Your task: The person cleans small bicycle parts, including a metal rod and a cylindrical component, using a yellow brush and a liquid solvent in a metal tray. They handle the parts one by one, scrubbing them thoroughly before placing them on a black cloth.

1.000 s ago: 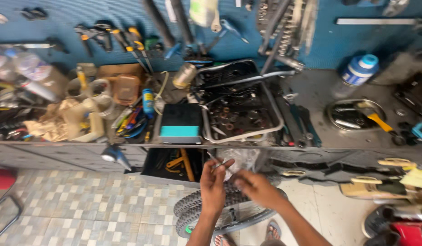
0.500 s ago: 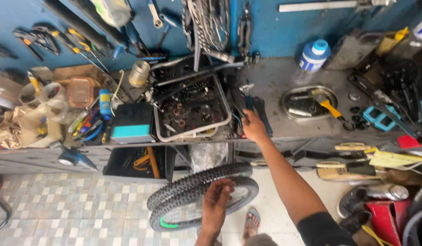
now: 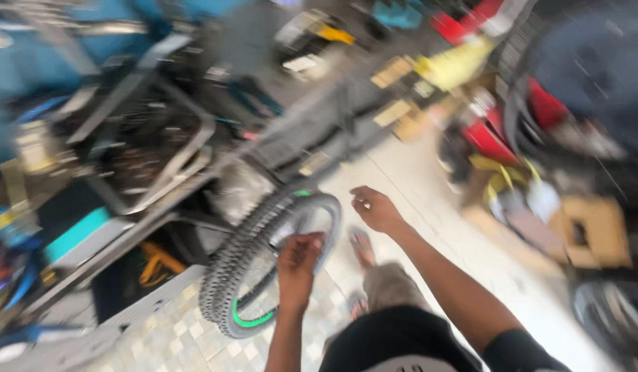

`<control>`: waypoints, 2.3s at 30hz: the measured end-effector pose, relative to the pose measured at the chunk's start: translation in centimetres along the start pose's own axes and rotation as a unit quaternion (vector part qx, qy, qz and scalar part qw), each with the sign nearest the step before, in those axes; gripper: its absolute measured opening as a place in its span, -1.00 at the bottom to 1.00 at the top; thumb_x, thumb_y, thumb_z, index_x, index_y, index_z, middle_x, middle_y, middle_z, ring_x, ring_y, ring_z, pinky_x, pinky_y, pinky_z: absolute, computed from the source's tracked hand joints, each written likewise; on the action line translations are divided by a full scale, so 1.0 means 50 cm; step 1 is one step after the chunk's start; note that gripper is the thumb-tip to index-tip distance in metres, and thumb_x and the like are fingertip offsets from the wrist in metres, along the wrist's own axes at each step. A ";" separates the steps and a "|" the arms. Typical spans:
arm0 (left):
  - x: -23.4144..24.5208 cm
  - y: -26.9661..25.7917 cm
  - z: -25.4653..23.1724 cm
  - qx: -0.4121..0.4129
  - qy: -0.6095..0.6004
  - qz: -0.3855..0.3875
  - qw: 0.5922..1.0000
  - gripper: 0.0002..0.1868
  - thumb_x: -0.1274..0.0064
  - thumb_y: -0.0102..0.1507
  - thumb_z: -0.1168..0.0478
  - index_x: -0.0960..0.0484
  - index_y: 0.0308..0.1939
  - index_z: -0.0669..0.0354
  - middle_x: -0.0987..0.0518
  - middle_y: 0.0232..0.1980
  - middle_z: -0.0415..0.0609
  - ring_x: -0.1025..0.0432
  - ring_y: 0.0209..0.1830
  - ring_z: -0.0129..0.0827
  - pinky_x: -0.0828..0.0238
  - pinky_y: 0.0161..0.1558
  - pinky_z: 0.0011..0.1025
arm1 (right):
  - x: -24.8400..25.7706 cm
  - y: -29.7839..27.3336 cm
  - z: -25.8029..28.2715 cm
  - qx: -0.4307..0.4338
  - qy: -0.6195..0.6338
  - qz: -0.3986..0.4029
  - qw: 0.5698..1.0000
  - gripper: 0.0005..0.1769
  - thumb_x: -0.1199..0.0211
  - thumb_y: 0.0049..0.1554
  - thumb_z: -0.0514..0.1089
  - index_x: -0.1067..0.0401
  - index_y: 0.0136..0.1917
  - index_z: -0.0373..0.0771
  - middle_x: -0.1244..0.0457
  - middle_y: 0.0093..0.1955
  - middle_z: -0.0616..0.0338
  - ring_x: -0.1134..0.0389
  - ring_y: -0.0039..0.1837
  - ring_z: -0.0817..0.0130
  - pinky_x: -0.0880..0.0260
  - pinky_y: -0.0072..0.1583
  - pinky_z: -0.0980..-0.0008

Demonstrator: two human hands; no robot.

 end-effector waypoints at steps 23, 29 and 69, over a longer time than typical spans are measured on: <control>-0.834 -0.498 0.464 0.102 0.285 0.546 0.781 -0.80 -0.17 0.29 0.16 -0.61 -0.08 0.17 -0.66 -0.16 -0.13 -0.55 -0.13 -0.40 -0.52 -0.10 -0.39 | 0.421 -0.974 -0.676 -0.393 0.389 -0.506 0.662 -0.72 -0.24 0.22 -0.07 -0.49 0.12 -0.28 -0.40 -0.10 0.08 -0.44 -0.17 0.35 -0.43 -0.19 0.39; -1.065 -0.598 0.683 0.096 0.300 0.558 0.768 -0.79 -0.16 0.28 0.18 -0.60 -0.06 0.17 -0.67 -0.13 -0.11 -0.56 -0.12 -0.39 -0.53 -0.09 -0.39 | 0.529 -1.075 -0.927 -0.422 0.396 -0.537 0.614 -0.73 -0.20 0.20 -0.12 -0.48 0.11 -0.31 -0.40 -0.08 0.06 -0.47 -0.16 0.33 -0.47 -0.22 0.36; -1.458 -0.285 1.755 0.103 0.413 0.565 0.707 -0.71 -0.08 0.34 0.11 -0.51 0.06 0.18 -0.65 -0.05 0.00 -0.57 -0.10 -0.29 -0.55 -0.17 -0.34 | 0.320 -0.825 -2.001 -0.465 0.150 -0.477 0.730 -0.50 -0.37 0.08 -0.09 -0.13 0.09 -0.28 -0.34 -0.13 -0.07 -0.41 -0.12 -0.02 -0.43 -0.05 0.06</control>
Point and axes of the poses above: each hand's wrist, its own y-axis towards the middle knuckle, its own x-axis out of the back of the hand, z = x × y, the point moved 6 cm from there along y, towards the middle knuckle
